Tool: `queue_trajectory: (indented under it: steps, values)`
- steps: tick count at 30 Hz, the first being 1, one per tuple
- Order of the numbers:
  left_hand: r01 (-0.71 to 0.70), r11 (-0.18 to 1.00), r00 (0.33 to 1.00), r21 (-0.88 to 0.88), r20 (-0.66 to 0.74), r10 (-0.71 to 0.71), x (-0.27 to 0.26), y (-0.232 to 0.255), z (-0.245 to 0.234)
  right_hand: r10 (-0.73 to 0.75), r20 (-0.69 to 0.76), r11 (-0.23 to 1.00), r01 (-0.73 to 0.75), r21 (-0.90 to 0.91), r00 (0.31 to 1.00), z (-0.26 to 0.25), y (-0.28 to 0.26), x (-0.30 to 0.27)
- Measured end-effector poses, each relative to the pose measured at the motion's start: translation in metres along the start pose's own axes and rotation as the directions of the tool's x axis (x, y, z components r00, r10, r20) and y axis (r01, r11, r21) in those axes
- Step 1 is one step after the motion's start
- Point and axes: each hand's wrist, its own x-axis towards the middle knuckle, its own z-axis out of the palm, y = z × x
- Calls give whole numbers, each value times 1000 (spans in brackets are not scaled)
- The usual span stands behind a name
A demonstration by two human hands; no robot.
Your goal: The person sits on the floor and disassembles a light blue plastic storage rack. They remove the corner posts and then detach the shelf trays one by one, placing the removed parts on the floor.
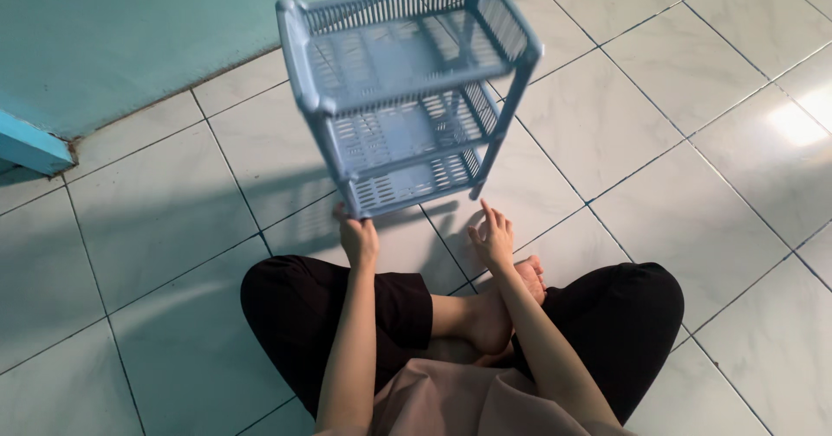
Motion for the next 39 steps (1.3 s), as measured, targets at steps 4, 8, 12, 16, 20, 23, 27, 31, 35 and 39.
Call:
queue_trajectory:
  steps: [4, 8, 12, 16, 20, 23, 27, 31, 35, 39]
  values:
    - [15, 984, 993, -177, 120, 7, -15, 53, -10, 41, -65, 990, -31, 135, 997, 5, 4, 2]
    - [26, 947, 998, -321, 66, -6, -13, 67, -23, 140, -104, 918, -90, 385, 985, -3, -5, 5]
    - [0, 939, 1000, -344, 2, 1, -11, 62, -30, 96, -135, 851, -11, 525, 986, -23, -20, 3]
    - [-101, 943, 995, -318, -23, 99, -17, 67, -34, -69, -229, 806, 189, 561, 971, -36, -33, -4]
    - [-19, 924, 998, -382, 50, 41, -21, 84, -40, -76, -319, 842, 232, 487, 945, -48, -35, -9]
    - [60, 926, 995, -373, 100, -24, -19, 96, -51, -89, -320, 823, 251, 510, 943, -50, -37, -10]
    - [140, 933, 985, -332, 140, -97, -14, 110, -62, -125, -321, 780, 293, 552, 939, -51, -39, -11]
    - [208, 960, 969, -188, 172, -176, -3, 122, -69, -159, -349, 771, 337, 540, 923, -48, -40, -12]
    - [282, 959, 929, -14, 253, -269, 9, 125, -72, -153, -353, 770, 335, 543, 923, -48, -38, -10]
    - [231, 921, 866, 314, 365, -342, 16, 120, -80, -147, -352, 765, 332, 552, 924, -43, -35, -10]
